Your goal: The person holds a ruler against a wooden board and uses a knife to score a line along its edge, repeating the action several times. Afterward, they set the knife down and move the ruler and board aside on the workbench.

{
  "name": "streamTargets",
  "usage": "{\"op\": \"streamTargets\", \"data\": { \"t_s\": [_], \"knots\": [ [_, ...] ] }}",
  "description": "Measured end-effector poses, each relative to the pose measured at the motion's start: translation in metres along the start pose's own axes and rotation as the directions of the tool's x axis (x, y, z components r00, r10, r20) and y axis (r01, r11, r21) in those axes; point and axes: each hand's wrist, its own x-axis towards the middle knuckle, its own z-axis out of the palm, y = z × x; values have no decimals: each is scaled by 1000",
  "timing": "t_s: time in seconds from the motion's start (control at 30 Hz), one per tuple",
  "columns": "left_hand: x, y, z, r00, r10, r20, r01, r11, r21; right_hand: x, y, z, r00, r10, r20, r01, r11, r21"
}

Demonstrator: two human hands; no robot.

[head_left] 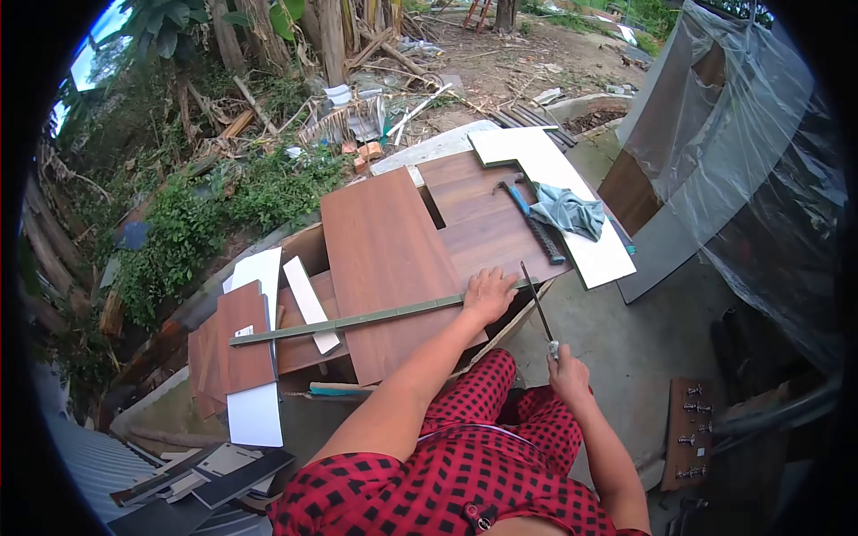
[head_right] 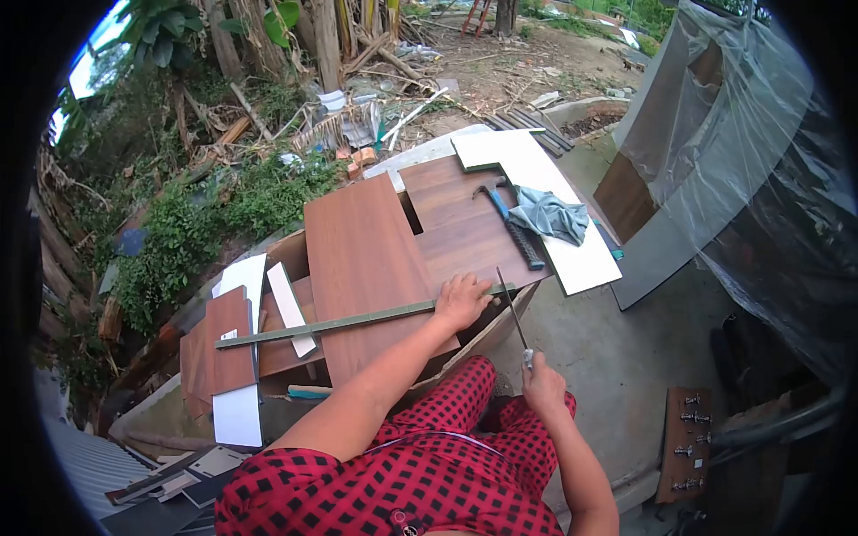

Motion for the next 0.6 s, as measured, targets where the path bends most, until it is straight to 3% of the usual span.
{"op": "streamTargets", "data": {
  "t_s": [0.2, 0.33, 0.43, 0.6],
  "knots": [
    [0, -1, 1, 993, 52, -106, -47, 998, 48, 8, -4, -6, 1000, -27, 9, 27, 999, 27],
    [-1, 2, -4, 996, 28, -80, -27, 1000, 15, 64, -32, 6, 990, -79, -118, 87, 994, 68],
    [0, 0, 0, 997, 22, -80, -20, 1000, 18, 72, -33, 14, 991, -53, -126, 67, 991, 113],
    [0, 3, -3, 997, 45, -61, -42, 998, 36, 15, -14, 0, 999, -16, -50, 21, 994, 106]
  ]
}}
